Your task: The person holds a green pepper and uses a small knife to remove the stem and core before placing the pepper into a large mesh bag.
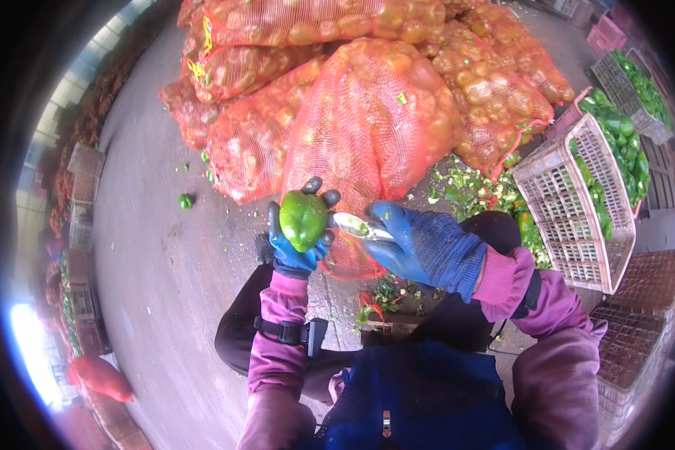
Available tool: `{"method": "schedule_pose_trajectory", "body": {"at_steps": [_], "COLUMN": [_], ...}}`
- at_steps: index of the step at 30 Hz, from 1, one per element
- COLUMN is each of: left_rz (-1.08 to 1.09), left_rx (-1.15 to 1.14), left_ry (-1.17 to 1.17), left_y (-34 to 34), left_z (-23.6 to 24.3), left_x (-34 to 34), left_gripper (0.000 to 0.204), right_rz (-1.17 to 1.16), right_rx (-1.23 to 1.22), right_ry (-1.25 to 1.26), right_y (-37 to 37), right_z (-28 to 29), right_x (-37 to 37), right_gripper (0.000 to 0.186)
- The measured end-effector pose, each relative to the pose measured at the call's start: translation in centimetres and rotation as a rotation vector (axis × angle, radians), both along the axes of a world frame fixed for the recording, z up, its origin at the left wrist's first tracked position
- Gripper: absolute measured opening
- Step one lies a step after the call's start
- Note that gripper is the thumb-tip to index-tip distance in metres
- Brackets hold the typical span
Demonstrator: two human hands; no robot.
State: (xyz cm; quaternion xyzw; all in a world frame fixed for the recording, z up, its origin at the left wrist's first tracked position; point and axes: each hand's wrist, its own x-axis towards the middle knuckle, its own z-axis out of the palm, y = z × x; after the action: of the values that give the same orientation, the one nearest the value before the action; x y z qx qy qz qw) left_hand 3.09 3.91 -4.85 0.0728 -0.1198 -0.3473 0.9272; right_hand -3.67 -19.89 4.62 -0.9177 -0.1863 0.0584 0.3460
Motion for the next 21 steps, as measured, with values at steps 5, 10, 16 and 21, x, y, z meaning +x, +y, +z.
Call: {"method": "schedule_pose_trajectory", "body": {"at_steps": [5, 10, 16, 21], "left_rz": [0.511, 0.655, 0.456, 0.456], "left_rx": [1.158, 1.336, 0.92, 0.859], "left_ry": [-0.857, -1.334, -0.865, -0.795], "left_y": [-2.1, -4.7, -3.7, -2.9], "left_z": [6.9, 9.5, 9.5, 7.6], "left_x": [-3.8, -5.2, -5.1, -5.2], "left_gripper": [0.077, 0.093, 0.087, 0.079], "right_rz": [-0.072, -0.073, -0.023, 0.093], "right_rx": [0.611, 1.084, 1.293, 0.48], "right_ry": [0.301, 0.634, 0.662, -0.114], "right_y": [-0.1, -0.8, 0.7, -0.3], "right_z": [1.7, 0.4, -0.7, -2.1], "right_x": [-0.6, -2.2, -2.7, 0.2], "right_gripper": [0.061, 0.078, 0.087, 0.052]}}
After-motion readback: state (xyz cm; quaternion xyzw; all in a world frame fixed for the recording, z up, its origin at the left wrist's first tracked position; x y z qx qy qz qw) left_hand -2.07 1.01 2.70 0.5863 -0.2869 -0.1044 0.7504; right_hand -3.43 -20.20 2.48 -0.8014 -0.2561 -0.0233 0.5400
